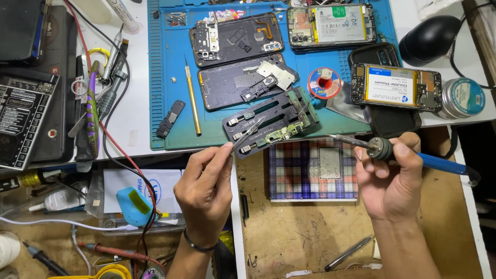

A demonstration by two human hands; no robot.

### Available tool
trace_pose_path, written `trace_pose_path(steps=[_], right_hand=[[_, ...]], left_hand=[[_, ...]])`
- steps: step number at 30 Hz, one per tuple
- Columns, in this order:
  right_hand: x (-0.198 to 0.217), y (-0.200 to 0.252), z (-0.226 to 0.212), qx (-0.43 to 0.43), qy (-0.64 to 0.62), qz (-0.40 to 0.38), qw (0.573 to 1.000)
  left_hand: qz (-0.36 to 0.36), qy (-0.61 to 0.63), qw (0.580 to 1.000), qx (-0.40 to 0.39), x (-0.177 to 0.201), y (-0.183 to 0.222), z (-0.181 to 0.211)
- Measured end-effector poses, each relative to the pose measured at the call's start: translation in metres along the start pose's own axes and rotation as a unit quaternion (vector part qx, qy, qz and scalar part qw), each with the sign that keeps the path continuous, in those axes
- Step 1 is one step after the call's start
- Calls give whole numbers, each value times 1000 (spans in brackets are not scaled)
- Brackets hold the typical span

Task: Soldering small electronic components onto a mobile phone circuit board using a soldering iron and tweezers at a repair bench.

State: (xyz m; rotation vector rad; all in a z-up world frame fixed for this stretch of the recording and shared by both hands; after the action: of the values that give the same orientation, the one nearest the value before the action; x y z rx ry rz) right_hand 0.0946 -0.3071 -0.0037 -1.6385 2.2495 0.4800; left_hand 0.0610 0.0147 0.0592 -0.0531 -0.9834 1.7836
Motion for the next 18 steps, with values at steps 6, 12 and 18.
trace_pose_path(steps=[6,12,18], right_hand=[[1,11,-4,35,69,27,997],[-23,62,-7,219,302,2,928],[-98,109,-19,440,503,-118,734]], left_hand=[[9,0,1000,-3,2,-1,-1],[18,3,1000,-3,6,-2,-1],[-2,5,1000,-1,1,-2,-2]])
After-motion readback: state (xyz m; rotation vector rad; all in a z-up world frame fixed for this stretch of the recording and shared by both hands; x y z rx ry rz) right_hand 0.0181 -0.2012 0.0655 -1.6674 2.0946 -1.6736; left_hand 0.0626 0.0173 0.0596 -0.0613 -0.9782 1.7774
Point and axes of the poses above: each hand's wrist, its own y-axis away from the middle knuckle, its own x-axis out of the back of the hand, z = x × y, the point moved 8 cm from there along -y, towards the middle knuckle, and after that the axes turned 5 degrees about y, right-handed, at the moved point
